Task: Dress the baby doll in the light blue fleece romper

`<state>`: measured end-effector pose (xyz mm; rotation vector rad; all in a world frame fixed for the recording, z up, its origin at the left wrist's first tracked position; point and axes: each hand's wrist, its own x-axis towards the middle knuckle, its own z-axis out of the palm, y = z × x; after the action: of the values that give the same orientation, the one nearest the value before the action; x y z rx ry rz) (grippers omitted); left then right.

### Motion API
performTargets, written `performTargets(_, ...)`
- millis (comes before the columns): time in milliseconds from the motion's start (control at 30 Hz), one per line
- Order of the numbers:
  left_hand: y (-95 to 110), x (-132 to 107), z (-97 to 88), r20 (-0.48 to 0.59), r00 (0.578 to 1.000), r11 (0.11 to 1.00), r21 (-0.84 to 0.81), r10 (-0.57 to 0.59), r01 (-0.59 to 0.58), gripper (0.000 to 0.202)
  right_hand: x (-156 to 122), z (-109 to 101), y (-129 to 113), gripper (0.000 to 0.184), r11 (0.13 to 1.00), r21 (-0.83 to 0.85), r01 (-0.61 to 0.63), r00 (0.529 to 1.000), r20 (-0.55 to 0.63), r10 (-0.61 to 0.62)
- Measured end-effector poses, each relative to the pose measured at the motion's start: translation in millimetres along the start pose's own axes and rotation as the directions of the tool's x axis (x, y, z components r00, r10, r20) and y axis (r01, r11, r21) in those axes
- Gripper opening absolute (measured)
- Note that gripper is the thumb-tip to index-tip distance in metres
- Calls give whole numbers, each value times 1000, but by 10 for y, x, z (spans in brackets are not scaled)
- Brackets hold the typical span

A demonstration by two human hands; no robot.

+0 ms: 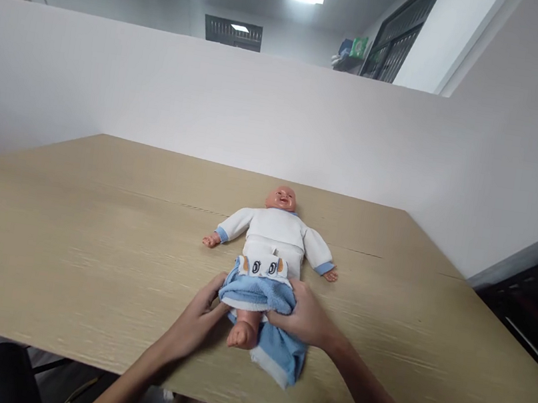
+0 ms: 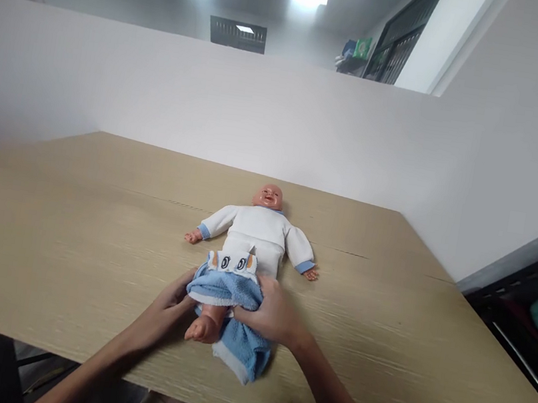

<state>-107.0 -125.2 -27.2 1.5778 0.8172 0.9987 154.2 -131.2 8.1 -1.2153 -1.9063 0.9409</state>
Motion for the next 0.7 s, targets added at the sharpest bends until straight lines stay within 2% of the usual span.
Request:
performTargets(133, 44, 105, -190, 134, 989, 996, -45, -65, 72, 50, -12, -159, 96, 74, 997, 80, 13, 992, 127, -23)
performTargets(200, 74, 100, -269, 182, 978, 993, -26, -105, 112, 52, -41, -181, 174, 80, 988, 157, -9, 986, 167, -18)
performTargets(300, 84, 54, -357, 276, 950, 988, -14, -146, 155, 59, -71, -140, 313, 74, 953, 295, -64, 989, 147, 21)
performTargets(400, 60, 39, -391, 352, 924, 986, -27, -147, 167, 59, -75, -71, 402, 57, 866, 494, -75, 991, 134, 9)
performTargets(433, 61, 57, -387, 331, 931, 985, -19, -155, 171, 58, -75, -56, 411, 52, 823, 563, -83, 990, 140, 4)
performTargets(500, 104, 141, -359, 220, 962, 987, 44, -161, 155, 58, -77, -42, 403, 51, 720, 684, -117, 988, 156, 12)
performTargets(567, 215, 290, -313, 124, 987, 980, 180, -105, 81, 59, -81, -46, 377, 56, 615, 775, -145, 987, 159, 33)
performTargets(600, 294, 386, -288, 124, 991, 963, 267, -55, 20, 60, -83, -52, 365, 58, 573, 805, -153, 987, 156, 45)
performTargets(667, 481, 608, -244, 237, 972, 901, 422, -2, -101, 59, -81, -63, 348, 57, 525, 836, -162, 987, 146, 73)
performTargets(700, 576, 730, -226, 323, 946, 869, 472, -15, -148, 57, -77, -69, 344, 55, 515, 840, -169, 986, 146, 85)
